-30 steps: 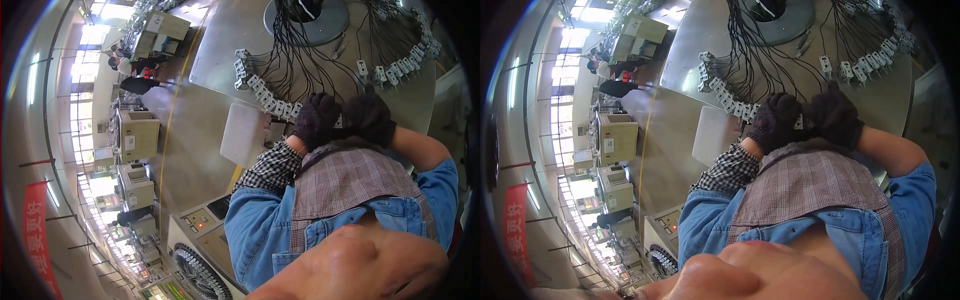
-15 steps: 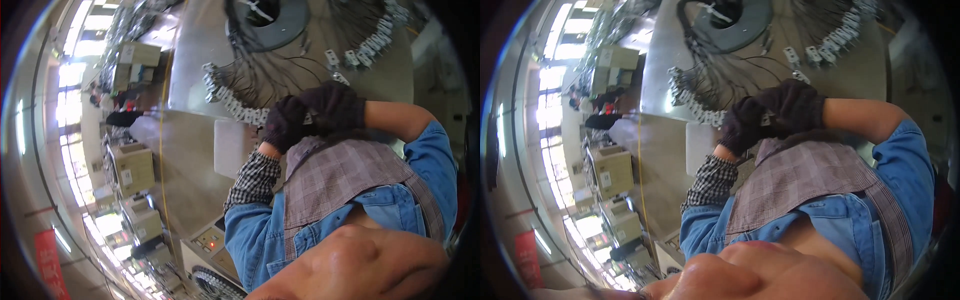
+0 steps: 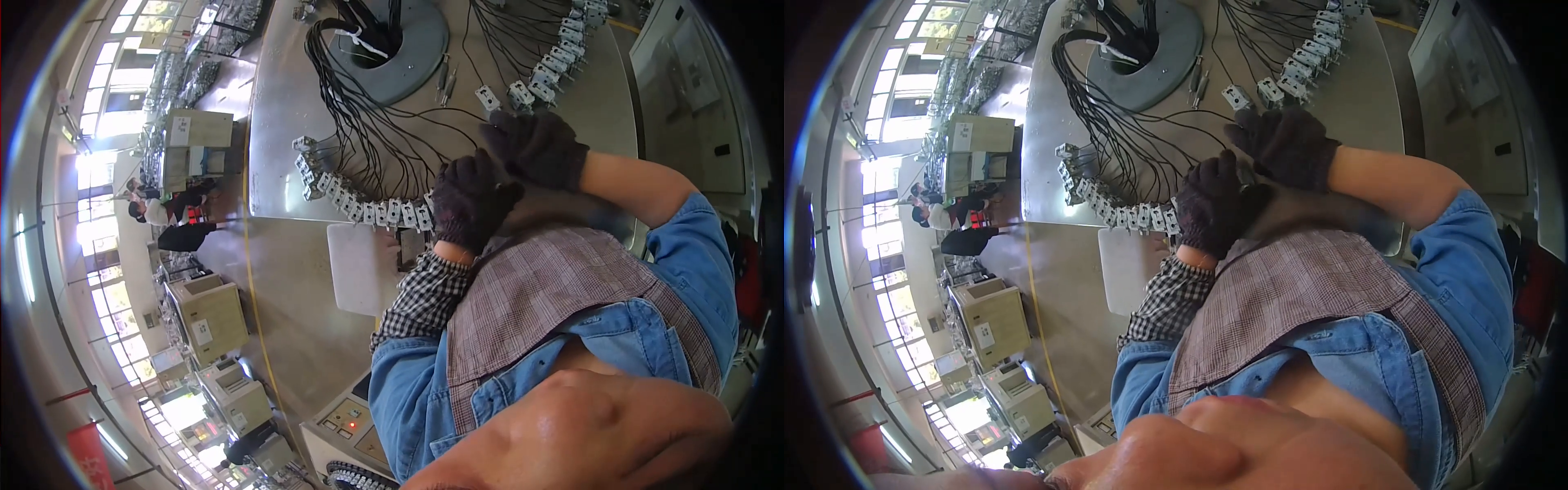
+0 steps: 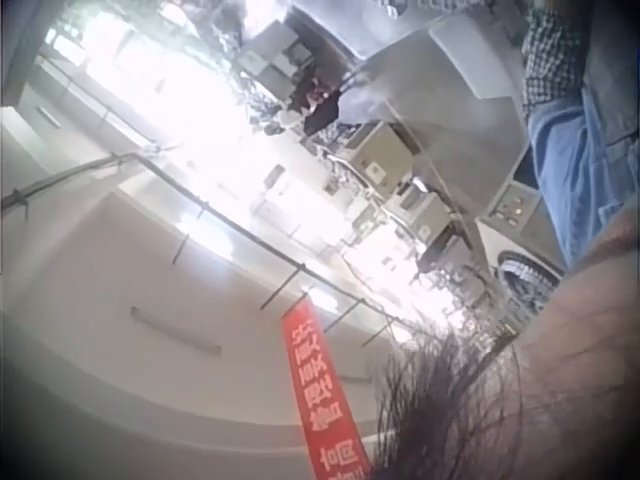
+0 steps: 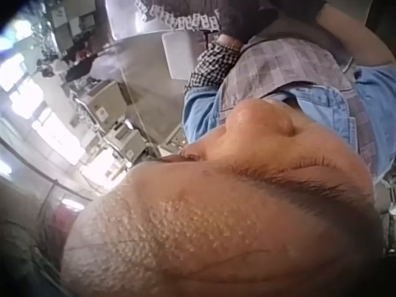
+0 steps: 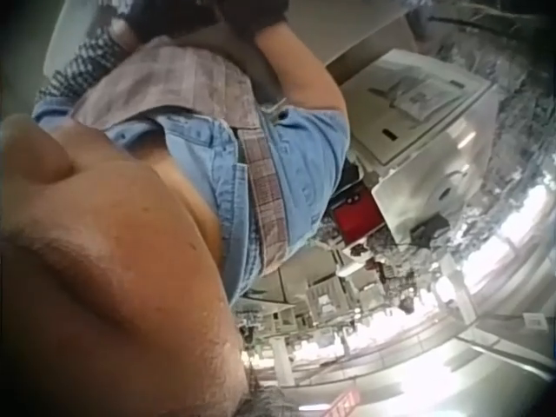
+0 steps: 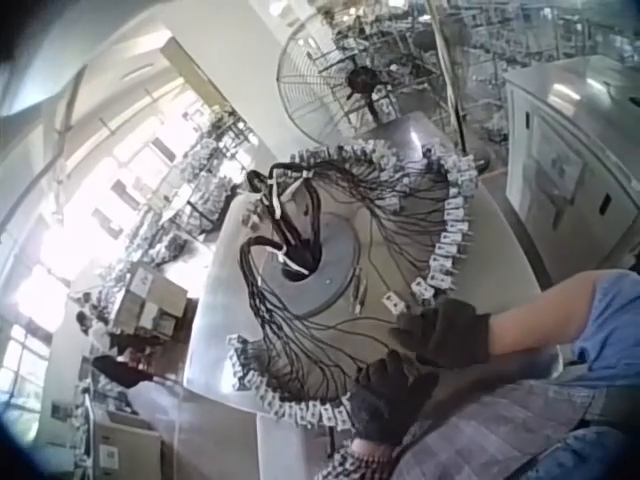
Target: Organizing and preparing bundles of wire harnesses with connectors at a workbench.
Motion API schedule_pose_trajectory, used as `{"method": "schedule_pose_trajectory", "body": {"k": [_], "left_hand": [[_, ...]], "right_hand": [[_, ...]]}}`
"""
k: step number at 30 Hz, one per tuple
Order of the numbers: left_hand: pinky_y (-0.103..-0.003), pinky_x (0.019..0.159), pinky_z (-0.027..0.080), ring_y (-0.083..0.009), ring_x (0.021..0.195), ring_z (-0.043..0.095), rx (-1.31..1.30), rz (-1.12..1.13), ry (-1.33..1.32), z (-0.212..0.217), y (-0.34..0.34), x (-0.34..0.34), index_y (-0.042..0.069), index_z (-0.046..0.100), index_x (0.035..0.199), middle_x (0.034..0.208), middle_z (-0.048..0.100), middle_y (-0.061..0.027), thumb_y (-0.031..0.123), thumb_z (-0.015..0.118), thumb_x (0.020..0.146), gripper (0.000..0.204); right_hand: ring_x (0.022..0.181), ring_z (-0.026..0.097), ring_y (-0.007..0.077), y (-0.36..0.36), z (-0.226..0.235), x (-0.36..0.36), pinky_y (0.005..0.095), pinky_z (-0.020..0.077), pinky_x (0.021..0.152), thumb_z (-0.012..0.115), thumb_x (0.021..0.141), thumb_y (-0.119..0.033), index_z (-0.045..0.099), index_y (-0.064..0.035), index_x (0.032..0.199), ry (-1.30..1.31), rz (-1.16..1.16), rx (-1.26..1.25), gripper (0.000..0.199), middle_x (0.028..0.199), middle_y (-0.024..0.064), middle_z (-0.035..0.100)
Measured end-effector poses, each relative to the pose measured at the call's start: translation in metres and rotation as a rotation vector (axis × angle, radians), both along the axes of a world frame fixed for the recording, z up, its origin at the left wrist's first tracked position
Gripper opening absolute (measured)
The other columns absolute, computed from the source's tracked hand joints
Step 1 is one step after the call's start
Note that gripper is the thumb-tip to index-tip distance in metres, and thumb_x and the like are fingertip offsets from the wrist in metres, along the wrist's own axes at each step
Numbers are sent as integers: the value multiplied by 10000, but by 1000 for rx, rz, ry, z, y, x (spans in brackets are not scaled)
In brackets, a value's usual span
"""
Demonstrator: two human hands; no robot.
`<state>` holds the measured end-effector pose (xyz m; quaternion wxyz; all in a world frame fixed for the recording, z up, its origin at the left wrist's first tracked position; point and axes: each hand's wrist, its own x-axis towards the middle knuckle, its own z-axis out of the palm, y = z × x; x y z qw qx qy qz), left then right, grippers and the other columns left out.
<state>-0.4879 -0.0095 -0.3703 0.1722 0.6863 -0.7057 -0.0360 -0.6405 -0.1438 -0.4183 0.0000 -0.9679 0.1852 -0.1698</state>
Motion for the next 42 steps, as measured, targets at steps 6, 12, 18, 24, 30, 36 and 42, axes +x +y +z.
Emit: {"method": "schedule_pose_trajectory", "body": {"k": [6, 12, 18, 24, 30, 36, 42], "left_hand": [[-481, 755, 519, -354, 877, 653, -19, 54, -72, -8, 5, 8, 69, 611, 1052, 933, 655, -130, 484, 812, 727, 565], [-494, 731, 528, -372, 854, 659, 90, 18, -10, -3, -4, 8, 53, 611, 1090, 911, 662, -126, 477, 831, 718, 606], [-482, 950, 540, -424, 1130, 651, 110, -5, 175, 43, 9, 4, -45, 511, 1400, 1233, 651, -247, 446, 911, 696, 947], [-508, 1048, 487, -445, 1259, 561, -278, -10, 17, 51, 7, 121, -63, 508, 1396, 1327, 595, -265, 387, 894, 741, 883], [-505, 1101, 438, -459, 1361, 503, 238, 328, -159, 80, -39, 230, 72, 404, 1542, 1476, 511, -295, 684, 689, 841, 973], [-541, 1003, 498, -495, 1201, 616, 557, 110, -113, 85, -75, 218, 117, 431, 1512, 1309, 646, -286, 685, 609, 885, 865], [-490, 977, 533, -380, 1162, 674, 679, -699, -107, 105, -146, 279, 82, 624, 1359, 1318, 675, -180, 353, 589, 1002, 449]], "right_hand": [[823, 706, 325, 13, 15, 5, 462, 568, 644, 634, 888, -326, 621, -24, 1054, 82, 158, 300, 345, 903, 202, 634], [998, 697, 428, -5, 39, 27, 479, 552, 889, 702, 825, -312, 670, -20, 1159, 313, 325, 652, 445, 1124, 238, 689], [971, 696, 288, -39, 36, -13, 402, 541, 888, 706, 894, -352, 606, -64, 1232, -44, 304, 752, 455, 1084, 136, 705], [936, 665, 162, -57, 56, -24, 358, 539, 840, 716, 925, -313, 622, -66, 1262, -92, -94, 1224, 429, 1013, 83, 705], [899, 654, 177, -47, 74, -12, 347, 534, 818, 765, 911, -343, 586, -40, 1302, -201, -102, 1022, 526, 983, 99, 686], [1132, 673, 322, -44, 122, 79, 459, 531, 988, 740, 941, -395, 412, -69, 1524, -385, -297, 665, 744, 1262, 204, 674], [1263, 615, 377, -54, 126, 192, 435, 484, 1074, 767, 907, -446, 275, -71, 1604, -667, -481, 264, 932, 1405, 270, 585]]}}
